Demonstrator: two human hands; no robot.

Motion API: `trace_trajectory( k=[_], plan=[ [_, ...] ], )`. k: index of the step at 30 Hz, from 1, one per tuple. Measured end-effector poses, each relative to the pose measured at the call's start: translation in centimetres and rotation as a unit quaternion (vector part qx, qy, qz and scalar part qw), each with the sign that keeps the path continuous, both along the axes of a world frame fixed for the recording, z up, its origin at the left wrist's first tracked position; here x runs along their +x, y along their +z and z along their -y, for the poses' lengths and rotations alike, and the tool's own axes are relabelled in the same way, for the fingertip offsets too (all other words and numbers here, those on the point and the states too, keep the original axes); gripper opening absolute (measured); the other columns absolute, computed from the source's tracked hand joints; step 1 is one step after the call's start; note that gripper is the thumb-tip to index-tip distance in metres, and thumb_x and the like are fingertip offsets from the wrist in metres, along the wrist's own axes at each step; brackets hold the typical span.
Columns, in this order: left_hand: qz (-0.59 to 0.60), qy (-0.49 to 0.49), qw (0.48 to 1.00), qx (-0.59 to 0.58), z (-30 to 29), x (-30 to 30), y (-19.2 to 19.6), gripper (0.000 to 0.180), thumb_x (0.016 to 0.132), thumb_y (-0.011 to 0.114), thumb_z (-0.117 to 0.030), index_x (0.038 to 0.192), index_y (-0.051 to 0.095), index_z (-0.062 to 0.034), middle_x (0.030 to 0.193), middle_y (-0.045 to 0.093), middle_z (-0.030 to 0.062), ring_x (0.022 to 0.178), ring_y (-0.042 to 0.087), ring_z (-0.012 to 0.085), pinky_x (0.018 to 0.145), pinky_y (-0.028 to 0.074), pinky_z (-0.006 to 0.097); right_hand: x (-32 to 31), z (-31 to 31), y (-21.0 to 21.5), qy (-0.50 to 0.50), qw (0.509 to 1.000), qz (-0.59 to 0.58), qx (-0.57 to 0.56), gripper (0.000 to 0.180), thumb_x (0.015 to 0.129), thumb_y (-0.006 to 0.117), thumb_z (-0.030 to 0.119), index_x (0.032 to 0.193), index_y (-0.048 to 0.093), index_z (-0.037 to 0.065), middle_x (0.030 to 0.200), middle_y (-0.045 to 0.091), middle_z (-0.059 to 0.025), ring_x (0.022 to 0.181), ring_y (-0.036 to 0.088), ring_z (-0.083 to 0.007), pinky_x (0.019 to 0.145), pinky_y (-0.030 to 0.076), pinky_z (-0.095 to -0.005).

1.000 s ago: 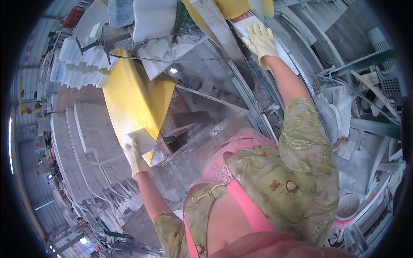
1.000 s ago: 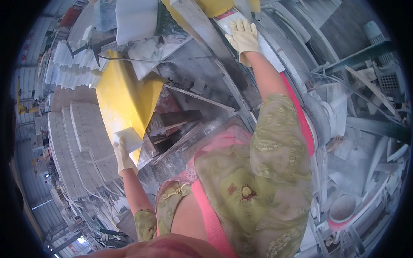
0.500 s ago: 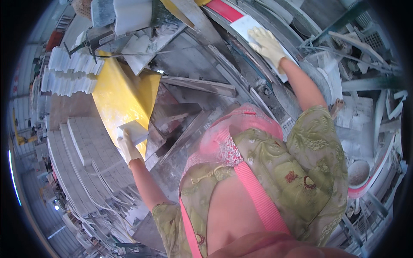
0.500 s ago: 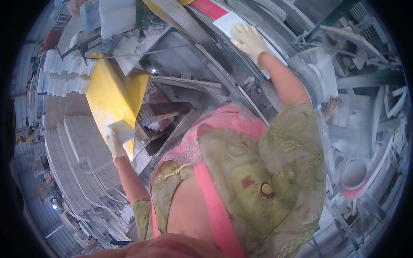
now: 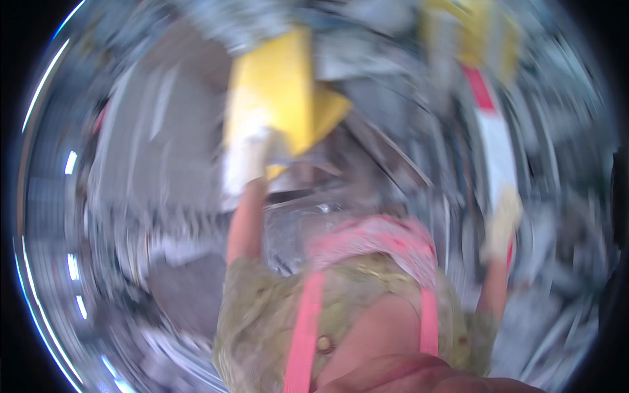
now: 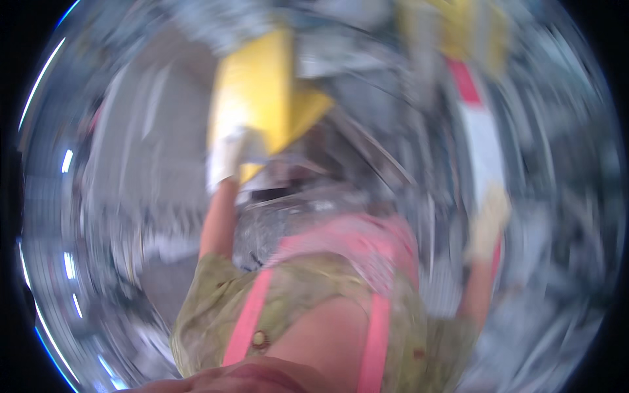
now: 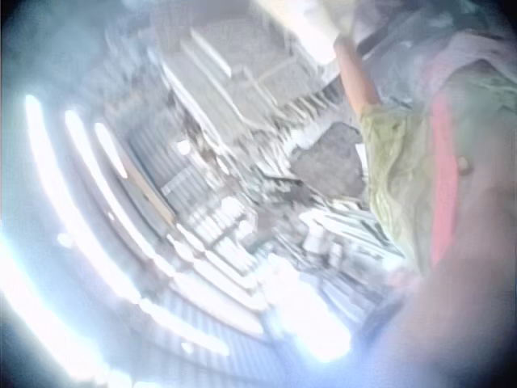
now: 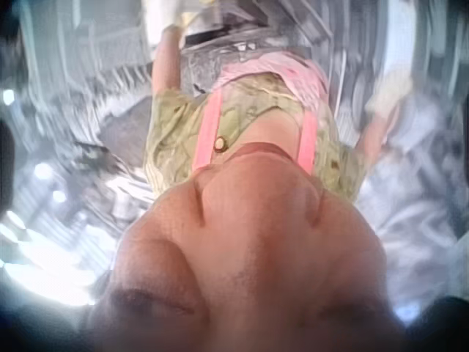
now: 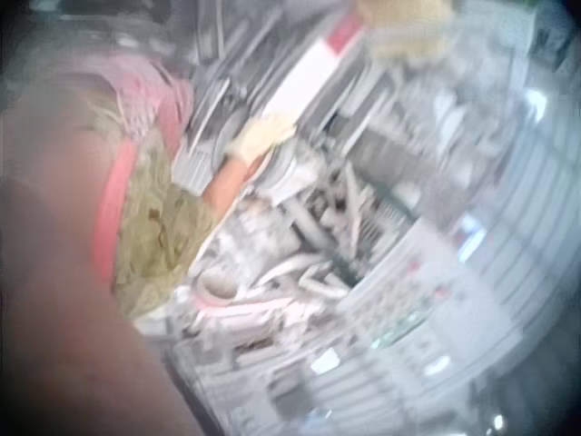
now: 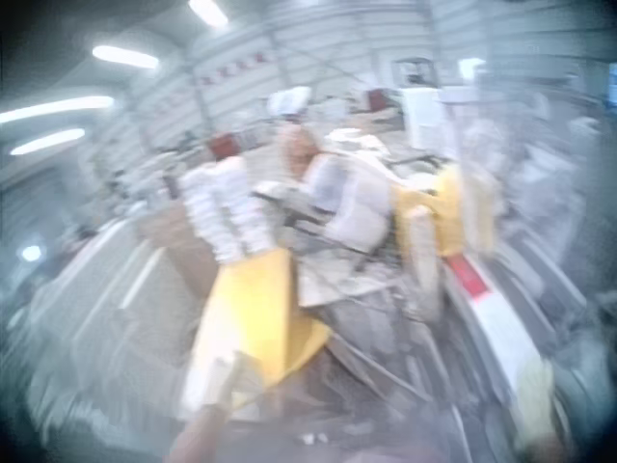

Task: The person repeatedly picks up small white rectangular tiles from a yellow tray, wipes them with a cloth, and stacks them on a nearby pile. The person wears gloves and a pink apron while working in a factory setting.

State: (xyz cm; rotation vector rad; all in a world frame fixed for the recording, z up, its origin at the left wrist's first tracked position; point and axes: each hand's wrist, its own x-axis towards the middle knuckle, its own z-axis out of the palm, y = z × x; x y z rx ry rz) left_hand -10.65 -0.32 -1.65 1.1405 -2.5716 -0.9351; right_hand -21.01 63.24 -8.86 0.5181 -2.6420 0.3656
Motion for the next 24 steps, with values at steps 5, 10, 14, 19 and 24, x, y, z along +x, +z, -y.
trace_trajectory(
  k=[5,10,14,19,24],
  plan=[
    [-0.070,0.139,0.985,0.070,-1.7,-0.4,0.5,0.064,0.090,0.063,-0.039,0.132,0.052,0.0069,0.124,0.063,0.0264,0.114,0.063,0.0358,0.094,0.049,0.043,-1.9,-3.1,-1.1,-0.058,0.988,0.092,0.109,0.055,0.100,0.052,0.019,0.149,0.042,-0.003,0.150,0.048,-0.0237,0.138,0.046,-0.0388,0.118,0.034,-0.0446],
    [-0.053,0.128,0.986,0.092,-1.6,-0.6,0.9,0.061,0.089,0.064,-0.034,0.131,0.049,0.0067,0.124,0.063,0.0268,0.116,0.062,0.0383,0.095,0.049,0.045,-4.3,-2.0,2.5,-0.011,0.982,-0.002,0.189,0.057,0.095,0.059,0.015,0.147,0.044,-0.003,0.150,0.049,-0.0213,0.138,0.047,-0.0352,0.118,0.033,-0.0467],
    [-0.057,0.148,0.982,0.101,-1.3,-0.3,0.8,0.064,0.087,0.065,-0.038,0.132,0.050,0.0056,0.125,0.063,0.0270,0.116,0.062,0.0389,0.095,0.049,0.045,-5.0,0.1,4.0,0.004,0.955,0.128,0.266,0.075,0.089,0.066,0.016,0.154,0.032,0.000,0.160,0.036,-0.0184,0.149,0.031,-0.0319,0.123,0.021,-0.0477],
    [-0.081,0.149,0.983,0.071,-0.8,-0.4,-0.2,0.071,0.084,0.069,-0.045,0.128,0.053,0.0082,0.119,0.065,0.0332,0.113,0.063,0.0448,0.094,0.052,0.047,-6.4,0.5,2.7,0.004,0.951,0.126,0.282,0.076,0.086,0.061,0.009,0.155,0.029,-0.003,0.160,0.034,-0.0222,0.150,0.030,-0.0338,0.123,0.024,-0.0460],
    [-0.131,0.134,0.978,0.088,-0.6,-0.1,-1.0,0.067,0.084,0.069,-0.044,0.119,0.054,0.0114,0.111,0.066,0.0351,0.107,0.065,0.0463,0.089,0.053,0.048,-9.4,1.3,0.2,0.024,0.961,0.000,0.277,0.074,0.083,0.053,0.000,0.152,0.030,-0.008,0.159,0.033,-0.0260,0.150,0.030,-0.0366,0.124,0.024,-0.0444]
  ],
)
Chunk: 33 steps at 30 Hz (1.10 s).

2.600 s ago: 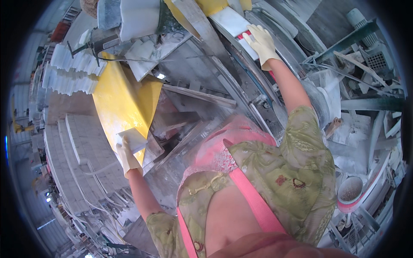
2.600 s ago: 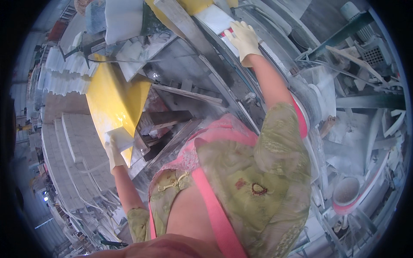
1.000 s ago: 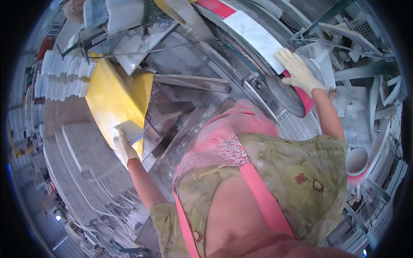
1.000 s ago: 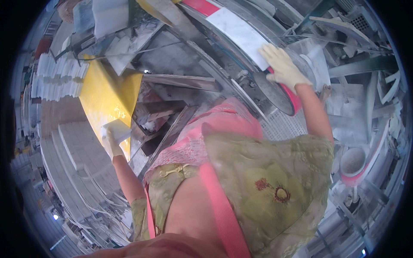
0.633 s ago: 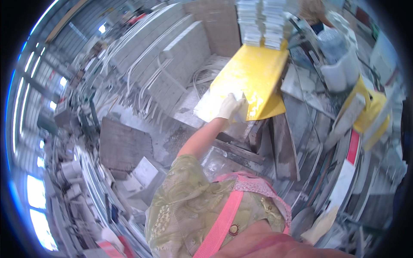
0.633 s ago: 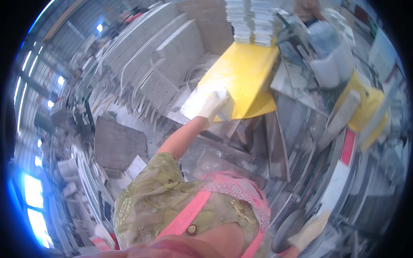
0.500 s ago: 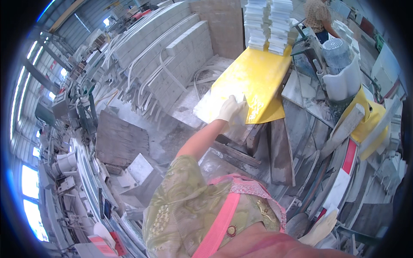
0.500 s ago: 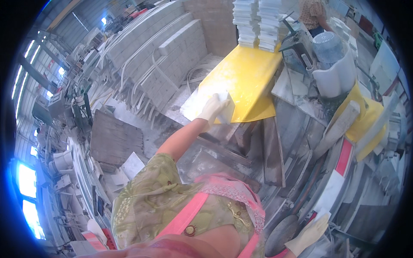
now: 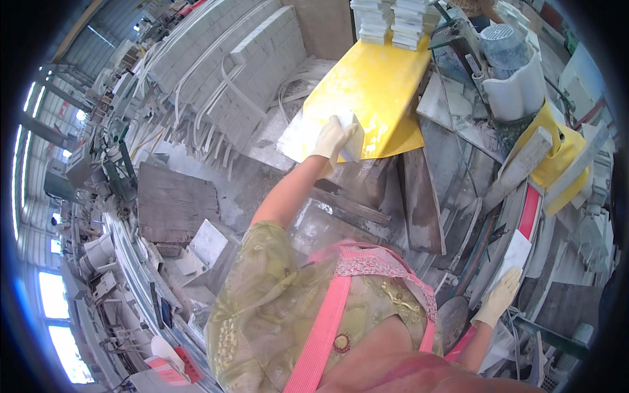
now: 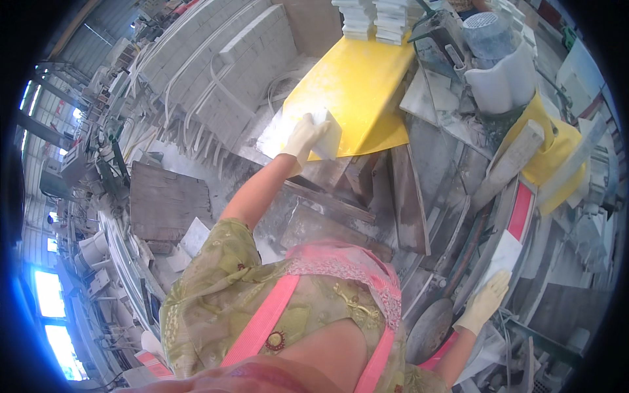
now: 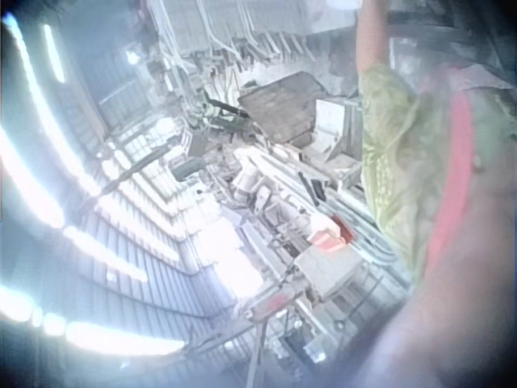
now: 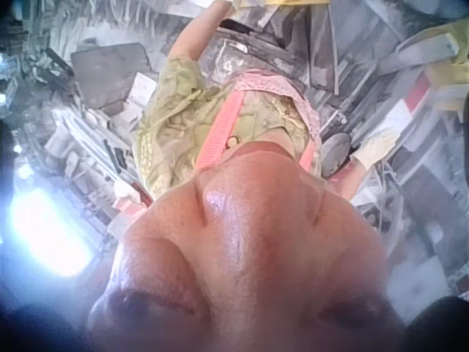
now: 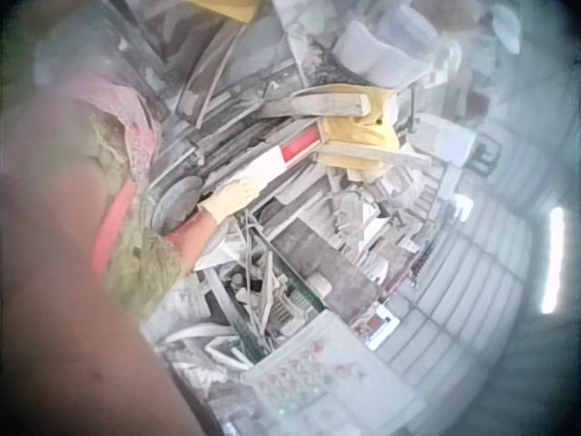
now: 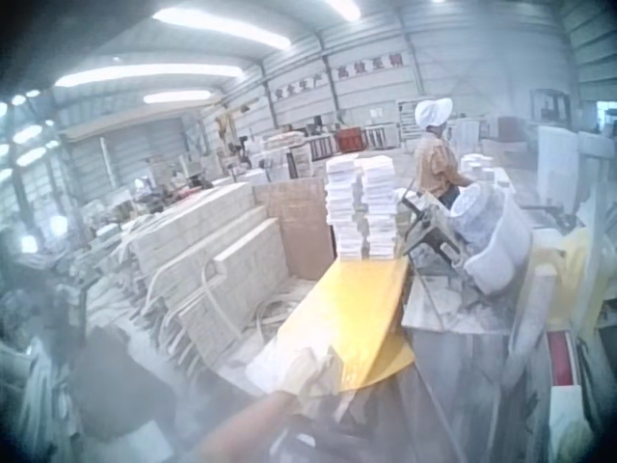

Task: The person repeatedly picks up small white rectangular tiles from a yellow tray, wipes them with a cloth, and stacks them on a nearby pile. The person wears gloves and a pink apron while working in a factory setting.

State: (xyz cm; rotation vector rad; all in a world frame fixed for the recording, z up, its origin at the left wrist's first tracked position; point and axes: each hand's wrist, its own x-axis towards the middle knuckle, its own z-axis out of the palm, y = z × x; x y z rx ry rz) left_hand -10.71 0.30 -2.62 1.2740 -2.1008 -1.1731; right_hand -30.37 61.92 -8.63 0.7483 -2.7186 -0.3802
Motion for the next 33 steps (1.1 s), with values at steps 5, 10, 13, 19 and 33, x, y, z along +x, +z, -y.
trace_trajectory(
  k=[5,10,13,19,33],
  plan=[
    [0.008,0.017,0.999,-0.027,-1.2,0.0,1.3,0.062,0.085,0.070,-0.041,0.117,0.055,0.0099,0.110,0.066,0.0343,0.105,0.065,0.0466,0.087,0.053,0.047,-1.1,0.7,4.4,-0.123,0.977,0.172,-0.014,0.064,0.089,0.059,0.011,0.148,0.039,-0.003,0.144,0.046,-0.0267,0.136,0.043,-0.0387,0.114,0.036,-0.0450],
    [0.055,-0.002,0.998,0.043,-1.8,-0.3,3.3,0.062,0.089,0.064,-0.037,0.132,0.049,0.0058,0.127,0.061,0.0291,0.119,0.060,0.0405,0.097,0.048,0.045,-2.8,7.6,9.9,-0.081,0.928,0.225,-0.285,0.044,0.099,0.059,0.033,0.127,0.060,-0.002,0.103,0.070,-0.0178,0.096,0.067,-0.0304,0.086,0.052,-0.0438],
    [0.040,-0.003,0.998,0.058,-1.9,-0.1,2.7,0.063,0.089,0.065,-0.038,0.131,0.050,0.0056,0.126,0.062,0.0295,0.118,0.060,0.0408,0.096,0.049,0.046,-1.5,17.2,9.4,-0.068,0.812,0.300,-0.496,0.050,0.100,0.060,0.039,0.127,0.061,-0.003,0.109,0.067,-0.0100,0.098,0.062,-0.0182,0.089,0.049,-0.0357],
    [0.098,-0.017,0.995,-0.018,-0.3,-0.3,0.1,0.081,0.090,0.057,-0.059,0.131,0.053,0.0112,0.125,0.059,0.0387,0.119,0.060,0.0465,0.100,0.048,0.049,8.3,40.9,7.9,0.148,0.479,0.529,-0.685,0.026,0.101,0.054,0.026,0.112,0.066,0.004,0.102,0.065,-0.0019,0.093,0.060,-0.0138,0.082,0.049,-0.0330],
    [0.009,-0.087,0.991,0.101,-1.8,-0.7,3.3,0.088,0.088,0.073,-0.046,0.139,0.038,0.0170,0.130,0.058,0.0265,0.113,0.063,0.0292,0.097,0.050,0.038,9.2,47.5,5.9,0.353,0.668,0.535,-0.378,0.067,0.080,0.074,0.037,0.132,0.056,-0.002,0.128,0.062,-0.0224,0.121,0.059,-0.0331,0.100,0.048,-0.0397]
  ],
)
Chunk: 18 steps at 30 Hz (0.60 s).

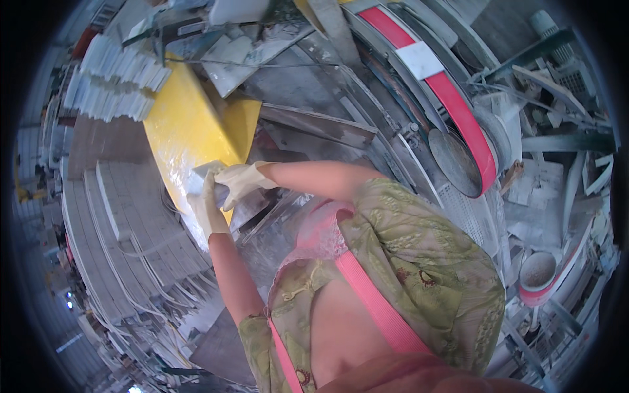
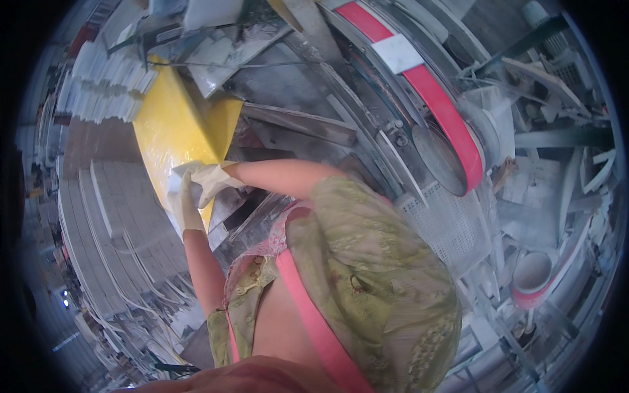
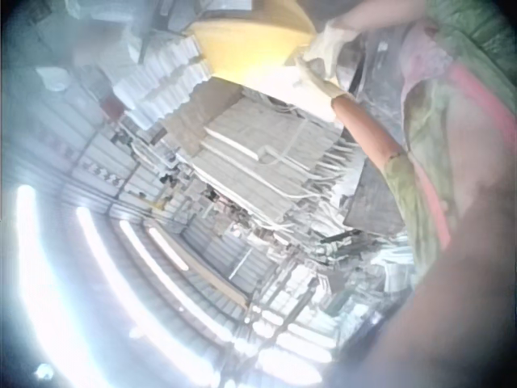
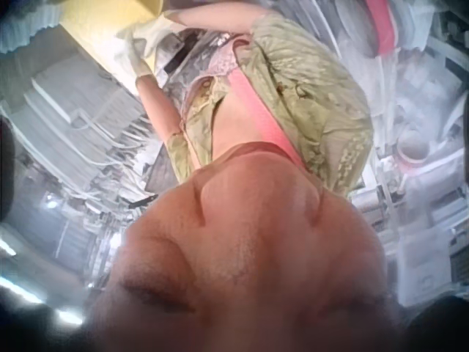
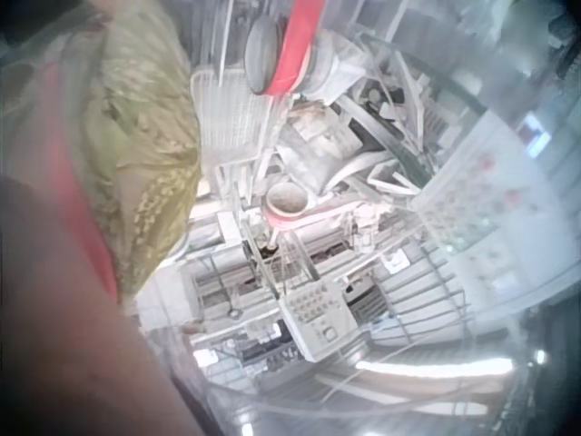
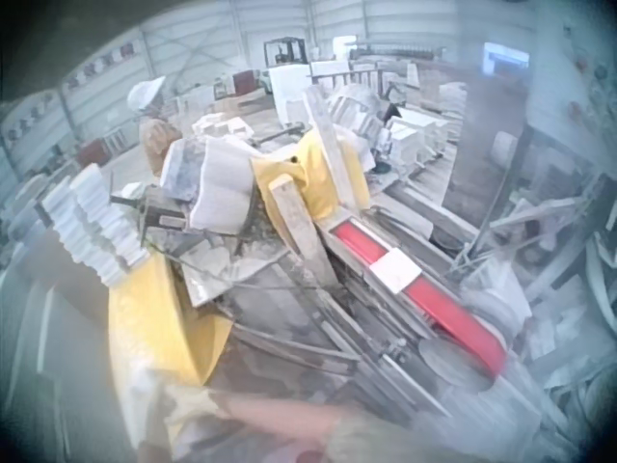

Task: The person repeatedly picks up small white rectangular tiles from a yellow tray, wipes them with a cloth, and stacks them on a nearby pile. The person wears gloves and a pink apron while working in a factory setting.

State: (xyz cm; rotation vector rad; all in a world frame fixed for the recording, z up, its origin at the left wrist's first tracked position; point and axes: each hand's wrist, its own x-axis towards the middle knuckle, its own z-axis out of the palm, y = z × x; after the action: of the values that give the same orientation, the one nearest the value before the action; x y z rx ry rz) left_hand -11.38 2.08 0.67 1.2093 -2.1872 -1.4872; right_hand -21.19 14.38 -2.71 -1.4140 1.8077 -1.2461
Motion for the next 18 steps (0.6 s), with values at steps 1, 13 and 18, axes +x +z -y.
trace_trajectory(
  k=[1,13,18],
  plan=[
    [0.017,0.023,0.999,-0.041,-0.4,-0.1,0.0,0.088,0.087,0.074,-0.046,0.138,0.039,0.0162,0.130,0.058,0.0262,0.114,0.062,0.0300,0.099,0.049,0.039,-0.8,-1.8,-0.2,0.002,0.999,0.024,-0.041,0.063,0.082,0.073,0.035,0.132,0.056,0.000,0.128,0.062,-0.0209,0.121,0.059,-0.0333,0.101,0.048,-0.0402],
    [0.016,0.020,0.996,-0.090,-0.9,-0.4,-0.1,0.077,0.090,0.071,-0.047,0.133,0.047,0.0112,0.129,0.059,0.0232,0.117,0.059,0.0283,0.101,0.046,0.038,-11.9,-45.7,-0.9,-0.336,0.719,-0.464,0.393,0.057,0.093,0.054,0.013,0.148,0.044,0.007,0.146,0.050,-0.0204,0.140,0.044,-0.0340,0.120,0.032,-0.0453],
    [-0.061,-0.040,0.997,0.033,-0.5,-0.4,0.4,0.073,0.089,0.075,-0.040,0.137,0.049,0.0088,0.130,0.061,0.0225,0.116,0.064,0.0263,0.099,0.051,0.038,-13.7,-44.7,-5.9,-0.367,0.645,-0.511,0.432,0.052,0.094,0.051,0.021,0.146,0.050,0.011,0.146,0.051,-0.0213,0.142,0.044,-0.0332,0.117,0.033,-0.0454]
  ],
)
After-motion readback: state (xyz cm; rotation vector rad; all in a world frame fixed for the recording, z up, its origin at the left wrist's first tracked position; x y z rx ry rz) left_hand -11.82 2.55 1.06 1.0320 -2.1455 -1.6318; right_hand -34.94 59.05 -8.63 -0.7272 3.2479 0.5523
